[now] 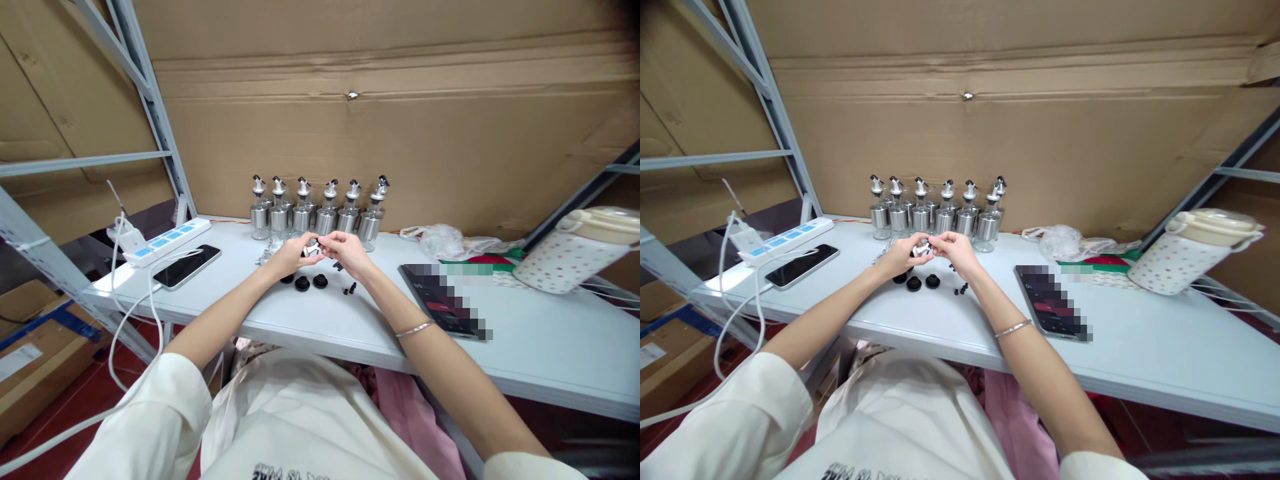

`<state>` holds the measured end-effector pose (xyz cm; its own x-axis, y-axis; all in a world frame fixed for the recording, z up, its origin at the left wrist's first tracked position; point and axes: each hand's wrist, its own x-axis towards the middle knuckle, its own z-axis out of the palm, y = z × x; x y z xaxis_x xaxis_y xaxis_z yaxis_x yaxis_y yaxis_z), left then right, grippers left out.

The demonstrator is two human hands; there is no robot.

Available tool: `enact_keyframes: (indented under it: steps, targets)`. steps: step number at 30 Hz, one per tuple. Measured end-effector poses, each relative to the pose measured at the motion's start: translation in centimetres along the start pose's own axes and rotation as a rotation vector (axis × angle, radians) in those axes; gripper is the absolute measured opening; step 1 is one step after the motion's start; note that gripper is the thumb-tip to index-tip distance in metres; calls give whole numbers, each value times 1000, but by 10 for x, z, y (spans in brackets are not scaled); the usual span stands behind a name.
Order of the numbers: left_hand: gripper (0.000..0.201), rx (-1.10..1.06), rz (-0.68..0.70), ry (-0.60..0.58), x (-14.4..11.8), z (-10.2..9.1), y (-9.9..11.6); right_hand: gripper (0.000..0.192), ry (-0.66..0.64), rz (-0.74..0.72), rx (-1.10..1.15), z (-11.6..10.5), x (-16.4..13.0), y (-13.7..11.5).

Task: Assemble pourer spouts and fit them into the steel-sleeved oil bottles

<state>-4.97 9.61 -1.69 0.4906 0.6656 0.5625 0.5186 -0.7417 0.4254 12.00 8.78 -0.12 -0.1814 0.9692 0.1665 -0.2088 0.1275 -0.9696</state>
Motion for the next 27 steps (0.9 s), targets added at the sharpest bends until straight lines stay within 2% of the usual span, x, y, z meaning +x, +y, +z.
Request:
enact_keyframes:
  steps: [8,13,22,27]
  targets:
    - [40,8,-14,41,1,-2,-1,39,-38,-7,28,-3,1,-1]
    - [47,23,31,38,0,-2,0,39,-33,-25,-4,-3,-1,-4]
    - [38,31,1,32,-1,-5,1,36,-125,23,38,-9,-2,-9]
    - [36,49,-15,53,-2,-3,2,38,-122,20,30,-8,-2,-9]
